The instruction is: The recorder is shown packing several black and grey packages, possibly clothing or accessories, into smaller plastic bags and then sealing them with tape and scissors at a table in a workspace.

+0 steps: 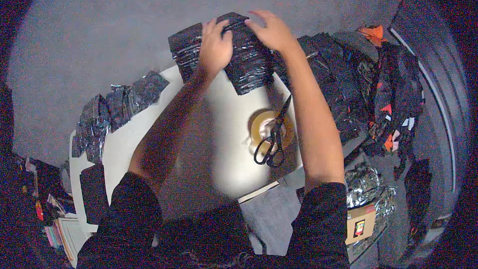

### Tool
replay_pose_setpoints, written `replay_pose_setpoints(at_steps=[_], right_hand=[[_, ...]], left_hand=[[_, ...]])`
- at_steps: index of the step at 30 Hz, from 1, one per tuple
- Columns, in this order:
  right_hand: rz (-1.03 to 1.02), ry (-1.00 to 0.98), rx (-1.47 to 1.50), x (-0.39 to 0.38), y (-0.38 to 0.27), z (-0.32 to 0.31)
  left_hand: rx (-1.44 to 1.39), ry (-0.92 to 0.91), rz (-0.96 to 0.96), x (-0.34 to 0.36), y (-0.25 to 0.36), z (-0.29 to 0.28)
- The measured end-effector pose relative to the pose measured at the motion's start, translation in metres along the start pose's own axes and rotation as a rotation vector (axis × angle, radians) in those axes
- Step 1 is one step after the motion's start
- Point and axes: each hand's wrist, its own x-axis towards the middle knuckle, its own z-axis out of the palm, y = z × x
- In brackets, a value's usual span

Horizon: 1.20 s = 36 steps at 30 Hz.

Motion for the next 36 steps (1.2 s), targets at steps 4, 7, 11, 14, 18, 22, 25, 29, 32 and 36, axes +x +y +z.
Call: replay_pose_setpoints(at_steps=[4, 7, 11, 14, 18, 22, 25, 29, 32, 36], right_hand=[[-0.203, -0.168, -0.374, -0.009, -0.015, 0.017], [-0.077, -0.197, -0.446, -0.021, -0.002, 0.029], [-0.131, -0.127, -0.481, -0.029, 0.006, 0.032], [-0.156, -0.080, -0.504, -0.034, 0.004, 0.035], [-0.212, -0.011, -0.578, -0.039, -0.005, 0.039], [-0.197, 0.025, -0.574, -0.039, -0.013, 0.034], [-0.141, 0.000, -0.489, -0.037, -0.009, 0.022], [0.197, 0.062, 0.295, -0.020, 0.002, -0.008], [0.621, 0.026, 0.666, -0.028, 0.011, -0.027], [0.695, -0.240, 1.005, -0.034, 0.024, -0.012]], left_hand=[[0.186, -0.202, 0.187, -0.006, 0.005, 0.005], [0.205, -0.261, 0.245, -0.019, 0.000, 0.012], [0.254, -0.244, 0.295, -0.028, 0.008, 0.007], [0.266, -0.259, 0.272, -0.033, 0.010, 0.003], [0.231, -0.230, 0.247, -0.040, 0.007, 0.000], [0.161, -0.228, 0.274, -0.029, -0.002, 0.007], [0.020, -0.219, 0.311, -0.022, -0.008, 0.015], [-0.224, 0.206, 0.178, -0.008, -0.005, 0.012], [-1.124, -0.148, -0.817, 0.005, 0.036, -0.024], [-1.248, -0.244, -0.874, 0.004, 0.046, -0.015]])
